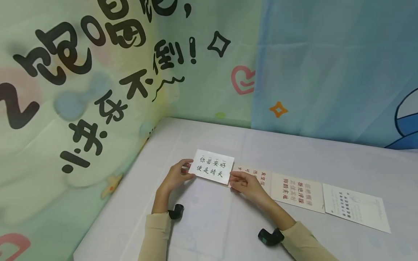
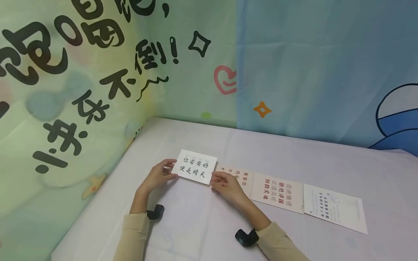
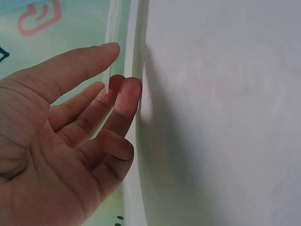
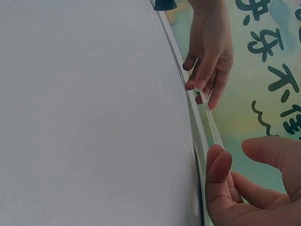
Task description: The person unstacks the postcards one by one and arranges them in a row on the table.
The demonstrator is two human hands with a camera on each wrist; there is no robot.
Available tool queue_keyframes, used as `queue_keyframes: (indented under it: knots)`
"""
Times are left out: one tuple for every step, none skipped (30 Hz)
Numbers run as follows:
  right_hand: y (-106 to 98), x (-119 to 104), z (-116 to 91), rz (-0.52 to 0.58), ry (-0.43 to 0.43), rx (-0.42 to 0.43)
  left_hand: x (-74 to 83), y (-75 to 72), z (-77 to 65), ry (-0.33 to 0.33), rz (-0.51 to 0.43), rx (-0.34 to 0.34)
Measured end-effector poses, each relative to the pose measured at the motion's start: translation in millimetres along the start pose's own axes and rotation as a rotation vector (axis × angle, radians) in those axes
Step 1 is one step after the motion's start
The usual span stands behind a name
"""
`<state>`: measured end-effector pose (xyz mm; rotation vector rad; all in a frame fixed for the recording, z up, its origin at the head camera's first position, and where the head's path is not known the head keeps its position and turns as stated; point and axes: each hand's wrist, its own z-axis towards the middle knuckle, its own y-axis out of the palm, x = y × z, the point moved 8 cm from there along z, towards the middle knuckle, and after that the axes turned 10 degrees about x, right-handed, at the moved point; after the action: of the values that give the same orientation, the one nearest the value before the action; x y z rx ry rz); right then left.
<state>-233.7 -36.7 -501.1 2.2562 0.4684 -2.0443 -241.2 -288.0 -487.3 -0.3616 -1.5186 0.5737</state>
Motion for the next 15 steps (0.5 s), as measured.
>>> queue_keyframes:
  knots:
    - [1.0, -1.3, 0.1, 0.008, 0.001, -0.003, 0.2, -1.0, 0.4, -0.001, 0.0, 0.002]
    - [2.1, -2.2, 0.3, 0.011, 0.005, -0.005, 0.3, -2.1, 1.0, -0.004, 0.001, 0.004]
    - [3.3, -2.7, 0.8, 0.013, 0.008, -0.009, 0.6, -3.1, 1.3, -0.007, 0.001, 0.004]
    - [4.4, -3.0, 1.4, 0.012, 0.013, -0.013, 0.5, -4.1, 1.5, -0.009, 0.003, 0.005]
    - [5.6, -2.9, 2.2, 0.01, 0.018, -0.017, 0.3, -4.7, 1.5, -0.008, 0.006, 0.005]
    - [6.8, -2.6, 2.6, 0.007, 0.024, -0.022, -0.4, -5.3, 1.6, -0.011, 0.007, 0.003]
    - [8.0, -2.3, 3.2, 0.002, 0.028, -0.027, -1.2, -5.7, 1.6, -0.013, 0.01, 0.001]
    - [9.3, -1.7, 3.8, -0.003, 0.031, -0.034, -2.1, -6.0, 1.5, -0.017, 0.012, -0.001]
    - [10.5, -1.4, 4.1, -0.005, 0.034, -0.041, -2.8, -6.3, 1.2, -0.017, 0.013, -0.001]
    - [11.5, -1.6, 4.0, -0.008, 0.036, -0.045, -3.9, -6.6, 0.9, -0.019, 0.016, -0.002]
    - [12.5, -1.7, 3.9, -0.006, 0.04, -0.047, -4.8, -6.9, 0.7, -0.019, 0.021, -0.002]
    - [13.4, -2.1, 3.9, -0.011, 0.04, -0.053, -5.7, -7.3, 0.4, -0.025, 0.021, -0.003]
    - [14.2, -2.3, 4.2, -0.016, 0.042, -0.057, -6.3, -7.7, 0.3, -0.027, 0.026, -0.001]
    - [14.9, -2.3, 4.4, -0.02, 0.046, -0.06, -7.1, -8.1, 0.1, -0.028, 0.028, -0.001]
    - [15.3, -2.8, 4.6, -0.024, 0.05, -0.06, -7.3, -8.4, -0.2, -0.027, 0.034, 0.0]
